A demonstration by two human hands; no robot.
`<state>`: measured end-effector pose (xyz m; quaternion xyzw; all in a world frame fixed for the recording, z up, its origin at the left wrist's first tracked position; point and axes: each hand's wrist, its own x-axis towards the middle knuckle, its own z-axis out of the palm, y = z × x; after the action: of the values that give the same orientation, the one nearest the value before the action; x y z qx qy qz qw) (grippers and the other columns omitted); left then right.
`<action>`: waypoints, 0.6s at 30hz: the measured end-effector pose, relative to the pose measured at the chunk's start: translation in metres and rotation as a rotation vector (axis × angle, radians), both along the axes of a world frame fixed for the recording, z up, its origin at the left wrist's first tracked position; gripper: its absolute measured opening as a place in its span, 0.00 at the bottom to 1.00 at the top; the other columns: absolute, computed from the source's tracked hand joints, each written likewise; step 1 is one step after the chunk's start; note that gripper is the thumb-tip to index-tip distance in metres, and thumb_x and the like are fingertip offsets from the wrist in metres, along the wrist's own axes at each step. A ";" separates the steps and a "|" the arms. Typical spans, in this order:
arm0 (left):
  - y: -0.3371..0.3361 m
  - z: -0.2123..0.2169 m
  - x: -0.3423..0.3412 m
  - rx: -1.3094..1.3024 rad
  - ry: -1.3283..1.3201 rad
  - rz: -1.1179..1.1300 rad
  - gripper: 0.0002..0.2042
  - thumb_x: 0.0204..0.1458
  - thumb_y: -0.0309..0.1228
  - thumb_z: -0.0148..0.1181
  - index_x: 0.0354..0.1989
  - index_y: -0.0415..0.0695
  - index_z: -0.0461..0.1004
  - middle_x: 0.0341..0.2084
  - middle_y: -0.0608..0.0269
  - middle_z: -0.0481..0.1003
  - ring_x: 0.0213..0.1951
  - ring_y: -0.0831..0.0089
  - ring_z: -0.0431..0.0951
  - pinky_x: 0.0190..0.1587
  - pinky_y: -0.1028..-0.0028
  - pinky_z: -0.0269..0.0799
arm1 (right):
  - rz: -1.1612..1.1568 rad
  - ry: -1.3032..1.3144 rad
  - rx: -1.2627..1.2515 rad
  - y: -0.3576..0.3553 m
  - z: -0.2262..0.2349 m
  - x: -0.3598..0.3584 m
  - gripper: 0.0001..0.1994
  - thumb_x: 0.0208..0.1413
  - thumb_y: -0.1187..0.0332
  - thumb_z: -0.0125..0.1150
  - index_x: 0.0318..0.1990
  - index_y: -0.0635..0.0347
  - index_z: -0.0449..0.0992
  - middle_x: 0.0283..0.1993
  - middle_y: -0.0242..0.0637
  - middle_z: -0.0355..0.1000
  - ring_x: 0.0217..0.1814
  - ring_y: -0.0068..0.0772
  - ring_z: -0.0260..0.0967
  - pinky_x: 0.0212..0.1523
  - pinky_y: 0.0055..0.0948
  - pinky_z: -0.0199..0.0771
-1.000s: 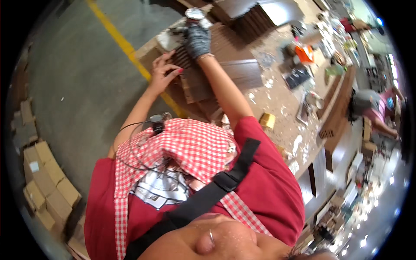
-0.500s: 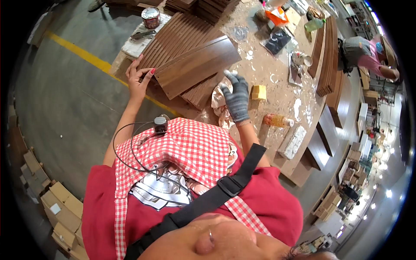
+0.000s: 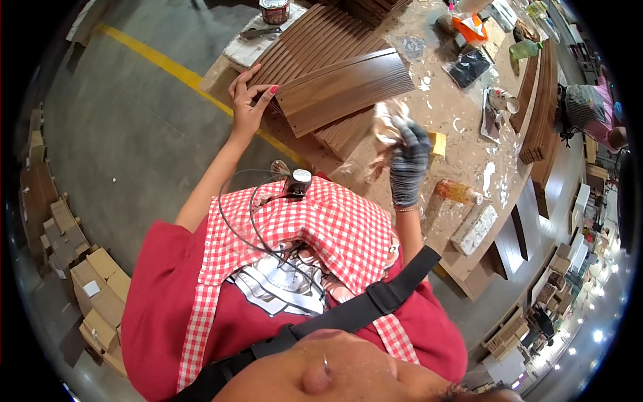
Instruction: The person wipes down wooden planks with a cloth, cleaning each piece along its surfaces and edges before stacking them on the table.
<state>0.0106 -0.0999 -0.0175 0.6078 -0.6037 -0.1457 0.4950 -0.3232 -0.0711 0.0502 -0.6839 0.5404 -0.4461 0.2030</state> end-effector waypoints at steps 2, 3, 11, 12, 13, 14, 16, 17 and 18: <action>-0.002 -0.004 -0.003 -0.004 0.000 0.005 0.12 0.51 0.42 0.62 0.35 0.49 0.83 0.58 0.67 0.66 0.62 0.62 0.53 0.64 0.64 0.45 | 0.195 0.123 -0.103 -0.009 0.032 0.037 0.26 0.42 0.84 0.53 0.49 0.45 0.76 0.49 0.39 0.68 0.53 0.39 0.63 0.55 0.36 0.62; -0.003 -0.004 -0.005 -0.008 -0.001 0.011 0.11 0.51 0.42 0.62 0.35 0.49 0.83 0.58 0.67 0.67 0.62 0.62 0.53 0.64 0.64 0.45 | 0.281 0.253 -0.119 -0.013 0.041 0.052 0.26 0.42 0.83 0.55 0.49 0.44 0.75 0.49 0.38 0.69 0.53 0.38 0.63 0.55 0.36 0.61; -0.010 -0.002 -0.008 -0.033 -0.014 0.007 0.11 0.49 0.42 0.63 0.33 0.49 0.83 0.58 0.67 0.67 0.62 0.61 0.55 0.63 0.63 0.46 | 0.648 0.693 -0.158 -0.039 -0.002 0.118 0.22 0.48 0.61 0.59 0.54 0.40 0.74 0.58 0.35 0.66 0.64 0.42 0.58 0.67 0.42 0.48; -0.010 -0.002 -0.009 -0.034 -0.015 0.006 0.11 0.49 0.42 0.63 0.33 0.49 0.83 0.58 0.67 0.67 0.61 0.61 0.55 0.63 0.63 0.46 | 0.685 0.707 -0.164 -0.040 -0.003 0.118 0.22 0.47 0.61 0.60 0.53 0.41 0.74 0.59 0.34 0.66 0.64 0.42 0.57 0.67 0.43 0.49; -0.008 -0.003 -0.010 -0.032 -0.012 0.015 0.11 0.49 0.42 0.63 0.33 0.49 0.83 0.58 0.67 0.67 0.61 0.61 0.55 0.63 0.63 0.46 | 0.694 0.708 -0.165 -0.038 -0.003 0.117 0.22 0.47 0.61 0.60 0.53 0.41 0.74 0.59 0.34 0.66 0.64 0.42 0.57 0.67 0.43 0.49; -0.007 -0.003 -0.011 -0.025 0.009 0.026 0.11 0.49 0.42 0.64 0.32 0.48 0.83 0.58 0.67 0.67 0.61 0.61 0.56 0.63 0.63 0.46 | 0.736 0.685 -0.118 -0.034 -0.002 0.116 0.21 0.47 0.61 0.60 0.53 0.42 0.74 0.59 0.34 0.66 0.65 0.42 0.57 0.67 0.43 0.49; -0.008 0.000 -0.012 -0.020 0.010 0.025 0.12 0.50 0.42 0.63 0.33 0.46 0.82 0.59 0.66 0.66 0.62 0.61 0.55 0.63 0.62 0.45 | 0.769 0.679 -0.123 -0.029 0.002 0.115 0.19 0.45 0.65 0.60 0.48 0.45 0.77 0.57 0.35 0.68 0.62 0.41 0.59 0.65 0.41 0.54; -0.008 0.000 -0.013 -0.024 0.010 0.028 0.12 0.50 0.42 0.63 0.33 0.46 0.82 0.59 0.66 0.66 0.62 0.61 0.55 0.63 0.62 0.45 | 0.785 0.709 -0.122 -0.027 0.003 0.115 0.18 0.45 0.66 0.60 0.48 0.46 0.77 0.57 0.35 0.68 0.62 0.42 0.60 0.64 0.40 0.56; -0.007 -0.001 -0.013 -0.021 0.020 0.030 0.12 0.50 0.42 0.63 0.32 0.46 0.82 0.58 0.66 0.66 0.62 0.61 0.56 0.63 0.62 0.45 | 0.788 0.698 -0.118 -0.025 0.002 0.114 0.18 0.45 0.67 0.59 0.47 0.46 0.78 0.56 0.35 0.69 0.62 0.43 0.60 0.64 0.40 0.57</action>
<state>-0.0027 -0.1074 -0.0182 0.6101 -0.5911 -0.1380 0.5093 -0.2095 -0.0962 0.0517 -0.9533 0.2516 -0.1117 0.1245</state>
